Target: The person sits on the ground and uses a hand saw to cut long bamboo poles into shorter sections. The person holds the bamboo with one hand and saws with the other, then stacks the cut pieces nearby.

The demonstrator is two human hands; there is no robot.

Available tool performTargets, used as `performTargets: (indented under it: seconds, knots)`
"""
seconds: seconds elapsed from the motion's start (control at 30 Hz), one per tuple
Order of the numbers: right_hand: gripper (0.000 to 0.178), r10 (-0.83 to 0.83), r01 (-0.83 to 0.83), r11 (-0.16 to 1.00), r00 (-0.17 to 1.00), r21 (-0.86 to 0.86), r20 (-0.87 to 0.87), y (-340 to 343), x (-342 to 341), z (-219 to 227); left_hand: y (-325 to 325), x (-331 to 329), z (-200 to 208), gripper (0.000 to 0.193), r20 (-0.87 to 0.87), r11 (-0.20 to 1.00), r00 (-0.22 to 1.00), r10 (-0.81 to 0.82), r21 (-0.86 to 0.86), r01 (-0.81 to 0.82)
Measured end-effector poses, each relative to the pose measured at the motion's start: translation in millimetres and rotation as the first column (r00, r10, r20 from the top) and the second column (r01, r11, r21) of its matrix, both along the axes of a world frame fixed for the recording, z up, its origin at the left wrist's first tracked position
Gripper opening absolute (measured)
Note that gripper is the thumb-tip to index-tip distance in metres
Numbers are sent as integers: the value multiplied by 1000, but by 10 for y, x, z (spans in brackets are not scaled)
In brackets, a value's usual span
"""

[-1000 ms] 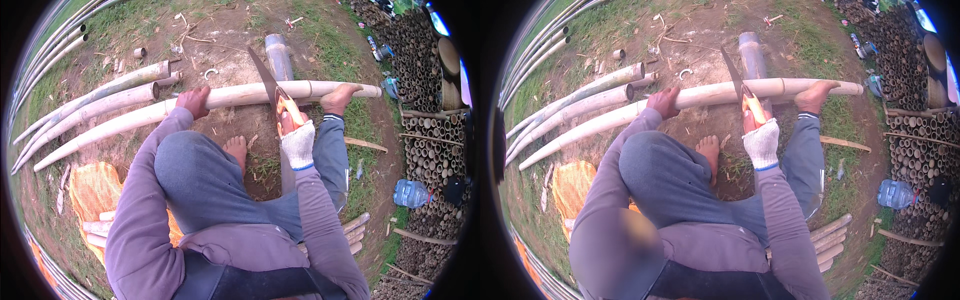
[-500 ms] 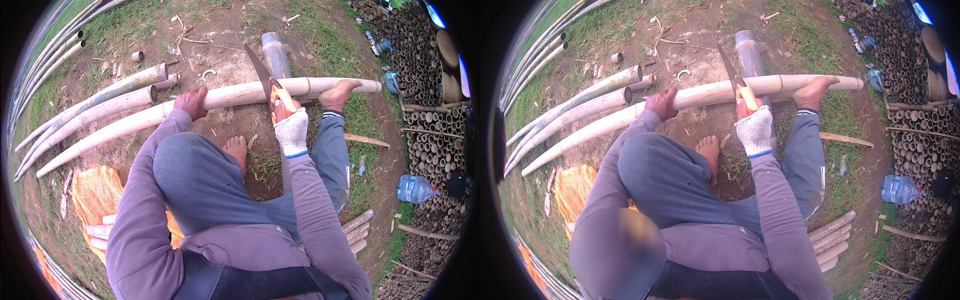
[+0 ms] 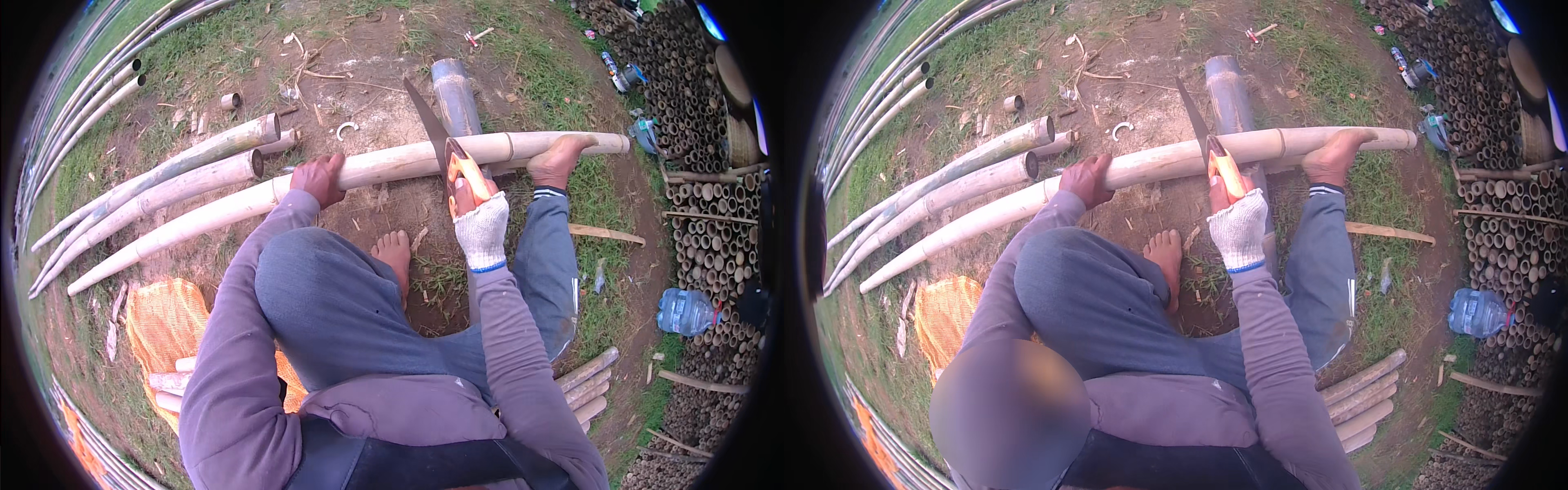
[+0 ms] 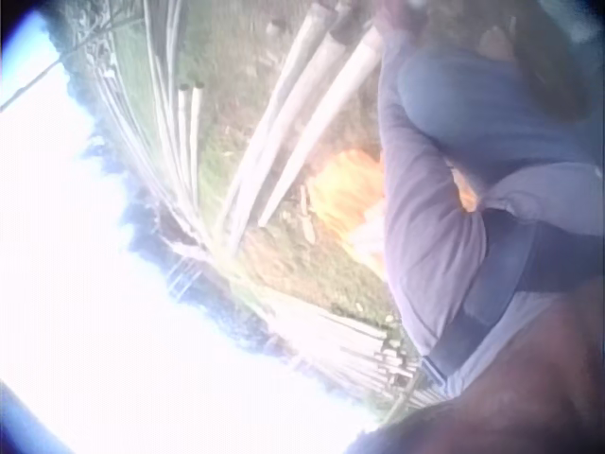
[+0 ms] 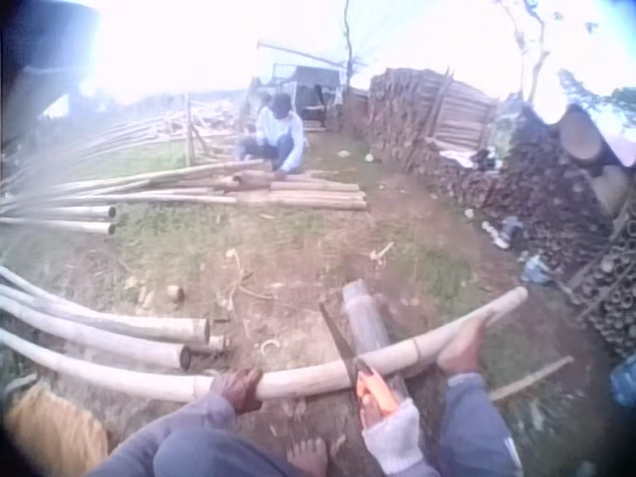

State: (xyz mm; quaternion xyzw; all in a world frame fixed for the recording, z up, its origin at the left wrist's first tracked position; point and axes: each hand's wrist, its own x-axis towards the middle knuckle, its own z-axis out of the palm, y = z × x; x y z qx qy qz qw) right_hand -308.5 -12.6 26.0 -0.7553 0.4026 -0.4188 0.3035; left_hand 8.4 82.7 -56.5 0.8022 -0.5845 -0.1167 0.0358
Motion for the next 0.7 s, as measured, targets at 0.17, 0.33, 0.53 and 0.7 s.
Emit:
performTargets:
  seconds: [0.17,0.33,0.53,0.7]
  knots:
    - [21,70,-62,994,995,95,-74,849,-745,176,208,165,-71,59,39,999,998,48,-27,-47]
    - [25,-17,-17,912,997,409,78,1501,-1256,345,173,111,-100,60,23,1000,999,22,-18,-22]
    - [30,-46,44,999,997,-26,-64,-72,21,-128,-34,30,41,60,13,1000,1000,-7,-27,8]
    - [22,-8,12,970,1000,245,-17,765,-648,67,149,156,-163,55,51,997,998,39,-74,-35]
